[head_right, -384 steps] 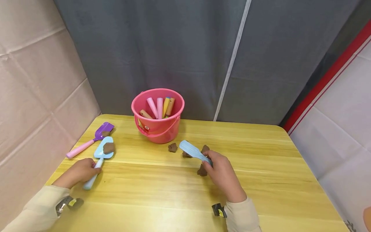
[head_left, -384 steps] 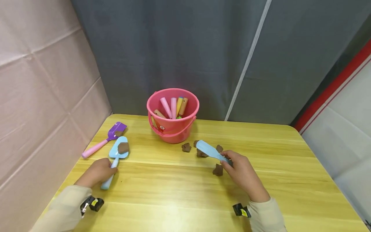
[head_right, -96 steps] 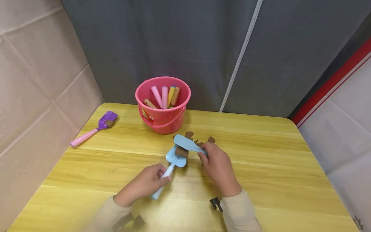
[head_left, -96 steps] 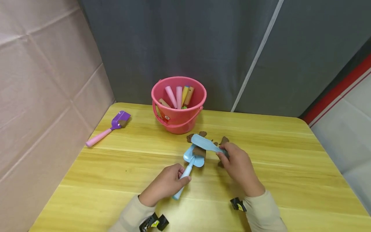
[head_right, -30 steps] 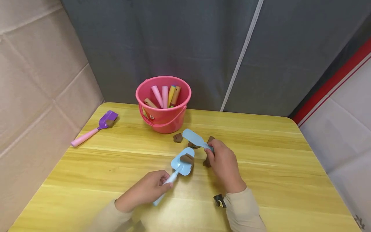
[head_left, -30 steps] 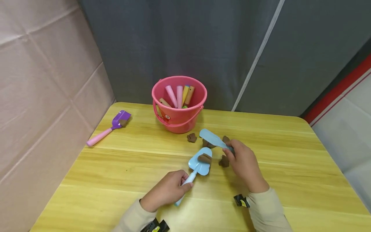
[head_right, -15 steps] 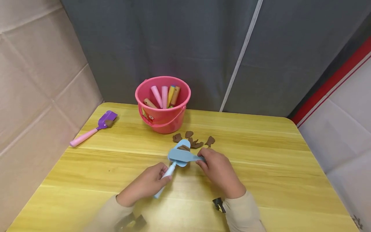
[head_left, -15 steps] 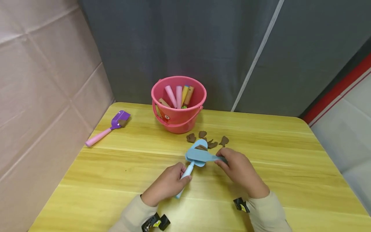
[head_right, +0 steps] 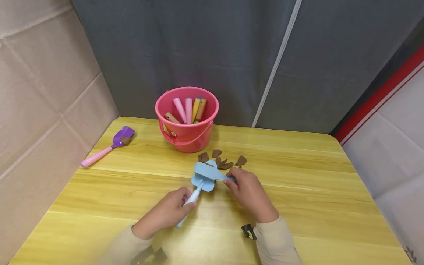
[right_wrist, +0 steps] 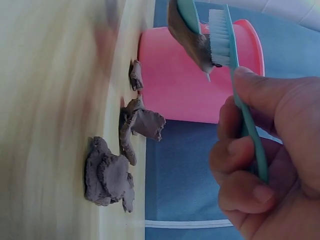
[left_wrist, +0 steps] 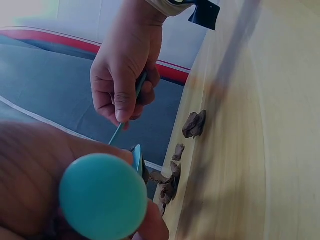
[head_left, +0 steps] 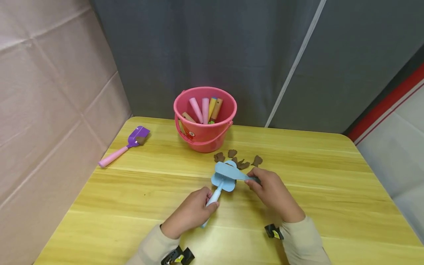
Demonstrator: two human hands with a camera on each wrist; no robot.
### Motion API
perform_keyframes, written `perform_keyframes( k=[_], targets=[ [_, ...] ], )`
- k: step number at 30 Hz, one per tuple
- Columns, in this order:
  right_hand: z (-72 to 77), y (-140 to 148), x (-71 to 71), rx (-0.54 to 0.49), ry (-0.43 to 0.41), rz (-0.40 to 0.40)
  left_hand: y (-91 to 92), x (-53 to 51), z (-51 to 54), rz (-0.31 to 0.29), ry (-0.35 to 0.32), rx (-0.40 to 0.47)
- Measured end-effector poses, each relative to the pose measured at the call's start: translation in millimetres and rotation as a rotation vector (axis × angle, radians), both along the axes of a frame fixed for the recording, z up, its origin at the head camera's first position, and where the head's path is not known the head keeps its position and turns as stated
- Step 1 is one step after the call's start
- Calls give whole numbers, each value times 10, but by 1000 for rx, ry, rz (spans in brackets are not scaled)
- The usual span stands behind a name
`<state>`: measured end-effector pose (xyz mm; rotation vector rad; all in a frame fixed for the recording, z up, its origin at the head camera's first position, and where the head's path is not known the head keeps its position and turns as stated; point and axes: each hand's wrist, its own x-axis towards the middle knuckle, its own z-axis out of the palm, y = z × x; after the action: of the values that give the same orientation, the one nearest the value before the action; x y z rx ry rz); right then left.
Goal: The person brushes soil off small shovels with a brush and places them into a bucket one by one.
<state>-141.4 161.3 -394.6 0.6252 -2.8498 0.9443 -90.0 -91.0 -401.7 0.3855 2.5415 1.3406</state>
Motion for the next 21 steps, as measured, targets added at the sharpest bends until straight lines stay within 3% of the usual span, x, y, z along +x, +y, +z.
perform_keyframes(
  k=[3, 10, 17, 21],
  targets=[
    [11, 12, -15, -4, -7, -26, 1, 12, -7, -3, -15, -4],
    [-1, 160, -125, 38, 62, -125, 8, 73, -24, -46, -37, 24],
    [-102, 253, -103, -20, 42, -279, -15, -4, -15, -10, -20, 15],
    [-101, 288, -111, -37, 24, -295, -36, -28, -69, 22, -34, -5]
  ],
)
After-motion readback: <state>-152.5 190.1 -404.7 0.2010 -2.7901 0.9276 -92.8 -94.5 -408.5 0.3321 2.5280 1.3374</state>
